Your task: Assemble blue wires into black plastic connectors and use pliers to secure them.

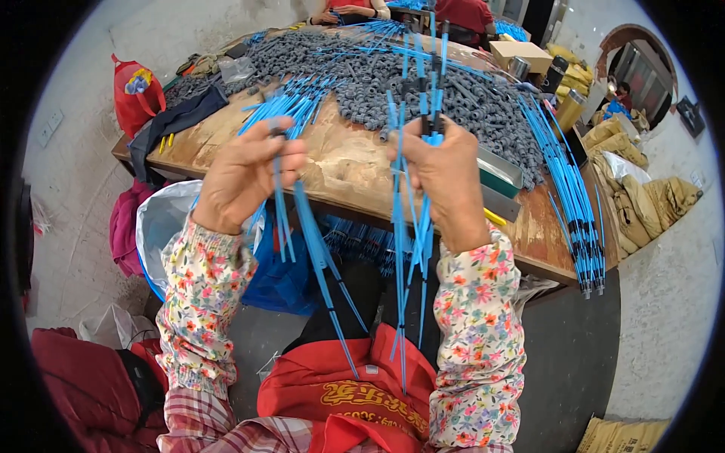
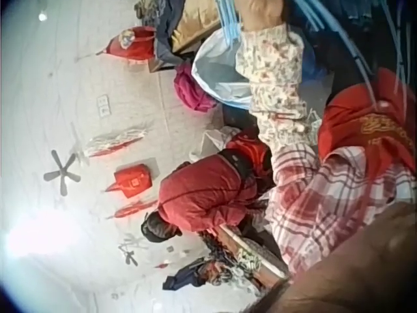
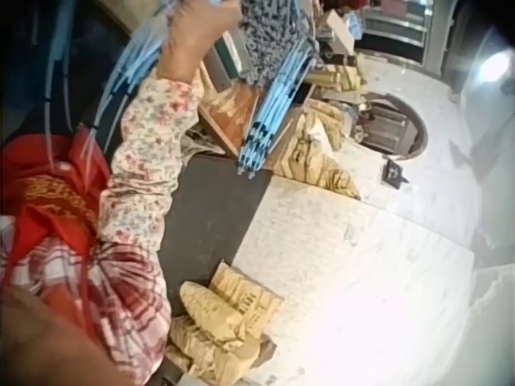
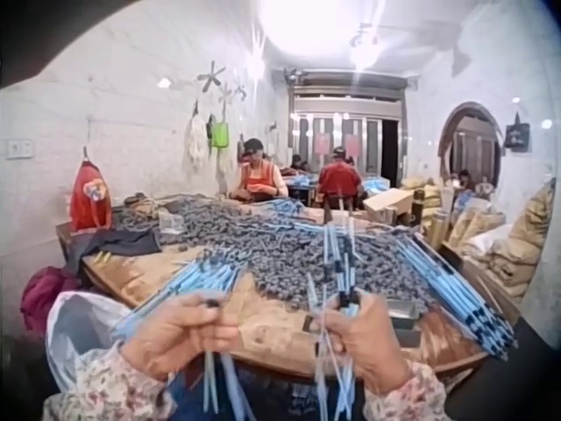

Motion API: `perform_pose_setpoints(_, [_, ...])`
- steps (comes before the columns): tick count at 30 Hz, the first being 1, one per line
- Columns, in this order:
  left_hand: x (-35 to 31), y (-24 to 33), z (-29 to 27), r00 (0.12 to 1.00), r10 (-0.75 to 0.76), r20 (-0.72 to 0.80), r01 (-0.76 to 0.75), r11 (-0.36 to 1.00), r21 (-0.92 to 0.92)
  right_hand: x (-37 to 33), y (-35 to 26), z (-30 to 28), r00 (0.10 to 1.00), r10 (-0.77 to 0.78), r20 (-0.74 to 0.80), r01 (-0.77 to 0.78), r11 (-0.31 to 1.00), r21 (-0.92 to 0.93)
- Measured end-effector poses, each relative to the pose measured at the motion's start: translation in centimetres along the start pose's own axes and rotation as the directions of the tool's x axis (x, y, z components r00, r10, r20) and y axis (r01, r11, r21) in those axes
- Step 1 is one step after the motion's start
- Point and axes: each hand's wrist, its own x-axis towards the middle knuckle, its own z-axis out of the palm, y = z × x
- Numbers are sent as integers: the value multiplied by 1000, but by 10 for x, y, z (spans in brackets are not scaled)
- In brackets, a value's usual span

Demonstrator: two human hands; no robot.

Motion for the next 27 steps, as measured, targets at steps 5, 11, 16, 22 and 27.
perform_pose_setpoints(5, [10, -1, 31, 992, -92, 82, 72, 972, 225, -12, -2, 42, 994, -100, 31, 104, 973, -206])
perform_pose_setpoints(11, [6, -8, 26, 992, -123, 10, 116, 958, 262, -15, 8, 55, 974, -197, 110, 224, 909, -351])
perform_pose_setpoints(16, [11, -9, 20, 986, -153, 66, 142, 980, 140, -16, 10, 63, 978, -86, 188, 106, 989, -99])
perform_pose_setpoints(22, [12, -11, -5, 986, 14, -166, -2, 997, 75, -5, 32, 62, 968, -145, 206, 191, 956, -225])
perform_pose_setpoints(27, [6, -5, 16, 990, 22, -140, -23, 1000, -7, -6, 36, 70, 957, -41, 286, 104, 973, -207])
